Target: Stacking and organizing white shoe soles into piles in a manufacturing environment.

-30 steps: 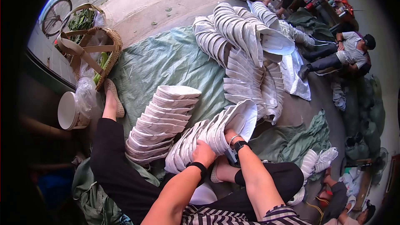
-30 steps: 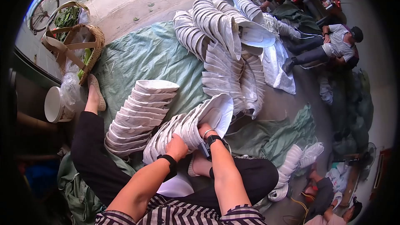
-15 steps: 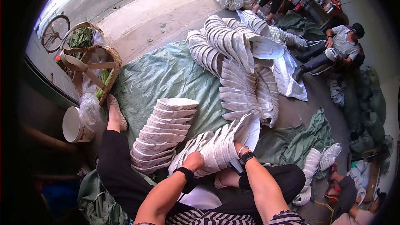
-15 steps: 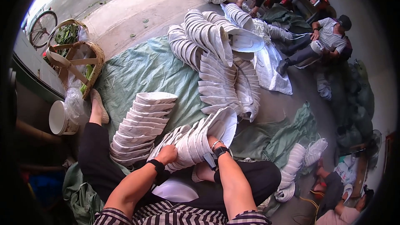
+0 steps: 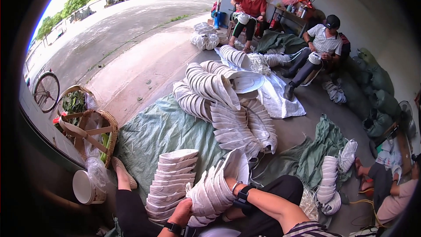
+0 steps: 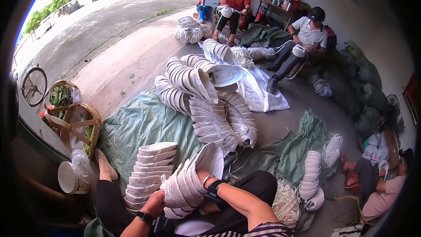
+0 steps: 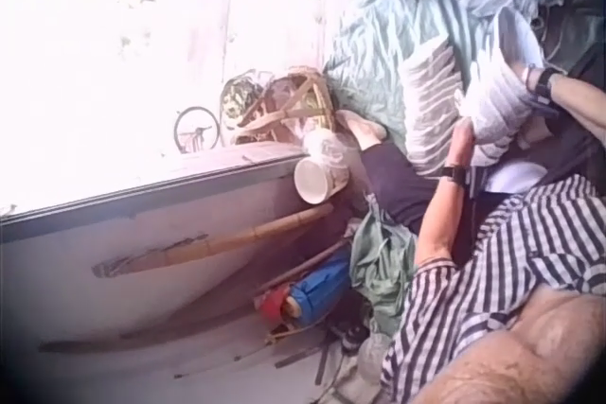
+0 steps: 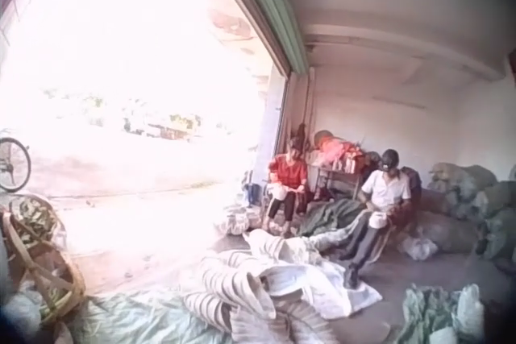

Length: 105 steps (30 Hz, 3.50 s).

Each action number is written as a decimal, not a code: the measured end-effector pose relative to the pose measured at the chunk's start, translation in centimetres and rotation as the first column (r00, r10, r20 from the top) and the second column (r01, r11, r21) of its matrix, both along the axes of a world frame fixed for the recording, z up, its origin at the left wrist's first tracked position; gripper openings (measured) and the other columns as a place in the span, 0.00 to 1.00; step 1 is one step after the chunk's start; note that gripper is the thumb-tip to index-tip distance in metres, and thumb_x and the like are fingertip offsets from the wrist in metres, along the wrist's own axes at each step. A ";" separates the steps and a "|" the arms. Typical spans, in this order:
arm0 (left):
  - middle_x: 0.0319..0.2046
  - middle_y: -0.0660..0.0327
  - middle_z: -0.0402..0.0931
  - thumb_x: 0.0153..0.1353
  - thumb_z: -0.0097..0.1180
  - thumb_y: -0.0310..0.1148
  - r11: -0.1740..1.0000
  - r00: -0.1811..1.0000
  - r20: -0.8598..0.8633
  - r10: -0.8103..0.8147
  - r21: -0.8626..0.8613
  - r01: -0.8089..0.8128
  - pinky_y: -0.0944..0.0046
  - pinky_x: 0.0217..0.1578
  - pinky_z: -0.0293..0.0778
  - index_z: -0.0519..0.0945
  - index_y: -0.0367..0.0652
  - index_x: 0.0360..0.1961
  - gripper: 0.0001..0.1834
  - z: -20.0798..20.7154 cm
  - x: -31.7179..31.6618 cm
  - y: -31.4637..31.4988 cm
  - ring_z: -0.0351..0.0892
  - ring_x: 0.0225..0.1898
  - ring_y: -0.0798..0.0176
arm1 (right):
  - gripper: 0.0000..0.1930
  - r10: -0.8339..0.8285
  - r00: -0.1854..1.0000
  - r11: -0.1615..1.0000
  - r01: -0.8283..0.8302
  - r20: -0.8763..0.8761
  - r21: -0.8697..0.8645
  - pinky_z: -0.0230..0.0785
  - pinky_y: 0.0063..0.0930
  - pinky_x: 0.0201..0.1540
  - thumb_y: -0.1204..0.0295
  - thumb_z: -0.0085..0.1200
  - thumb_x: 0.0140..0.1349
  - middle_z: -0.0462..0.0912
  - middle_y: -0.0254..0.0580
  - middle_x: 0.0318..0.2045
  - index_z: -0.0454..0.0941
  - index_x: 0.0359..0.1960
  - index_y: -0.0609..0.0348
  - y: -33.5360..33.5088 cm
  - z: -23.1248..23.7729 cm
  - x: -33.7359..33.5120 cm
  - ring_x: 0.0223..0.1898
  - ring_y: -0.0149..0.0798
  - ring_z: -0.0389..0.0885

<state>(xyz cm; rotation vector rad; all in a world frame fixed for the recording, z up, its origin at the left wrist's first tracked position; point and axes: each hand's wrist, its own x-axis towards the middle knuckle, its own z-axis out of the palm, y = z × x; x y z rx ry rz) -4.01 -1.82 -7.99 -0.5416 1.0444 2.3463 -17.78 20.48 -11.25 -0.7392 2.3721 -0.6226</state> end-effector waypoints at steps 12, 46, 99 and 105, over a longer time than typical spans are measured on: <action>0.43 0.63 0.75 0.55 0.51 0.33 0.986 0.992 0.071 -0.106 -0.123 0.114 0.65 0.42 0.70 0.72 0.43 0.48 0.18 -0.7 2.2 -0.1 0.75 0.42 0.65 | 0.15 0.085 0.992 0.968 -0.059 0.095 -0.245 0.63 0.30 0.49 0.64 0.51 0.50 0.76 0.48 0.44 0.77 0.39 0.56 -0.9 -1.3 2.6 0.43 0.39 0.74; 0.23 0.63 0.76 0.47 0.51 0.27 0.937 0.811 -0.470 -0.348 -0.201 0.285 0.61 0.27 0.70 0.79 0.37 0.30 0.09 -6.6 3.2 2.3 0.73 0.26 0.62 | 0.15 0.250 0.964 0.957 -0.260 0.091 0.129 0.64 0.31 0.46 0.63 0.52 0.49 0.77 0.49 0.42 0.78 0.37 0.57 -2.6 4.1 3.1 0.41 0.42 0.75; 0.55 0.59 0.64 0.62 0.44 0.31 0.953 0.953 0.042 -0.301 0.042 0.299 0.63 0.52 0.64 0.60 0.37 0.58 0.24 -0.9 -0.4 7.2 0.66 0.53 0.63 | 0.16 0.171 0.981 0.982 -0.162 0.092 -0.093 0.67 0.33 0.42 0.61 0.53 0.49 0.79 0.50 0.37 0.79 0.34 0.59 3.2 2.6 4.5 0.37 0.46 0.77; 0.55 0.59 0.64 0.62 0.44 0.30 0.958 0.963 -0.079 -0.257 0.112 0.264 0.64 0.52 0.63 0.59 0.37 0.59 0.24 0.8 -2.5 9.5 0.65 0.54 0.63 | 0.16 0.094 0.992 0.995 -0.096 0.083 0.018 0.67 0.33 0.41 0.60 0.53 0.49 0.79 0.50 0.37 0.79 0.33 0.59 7.1 3.5 -0.6 0.37 0.47 0.77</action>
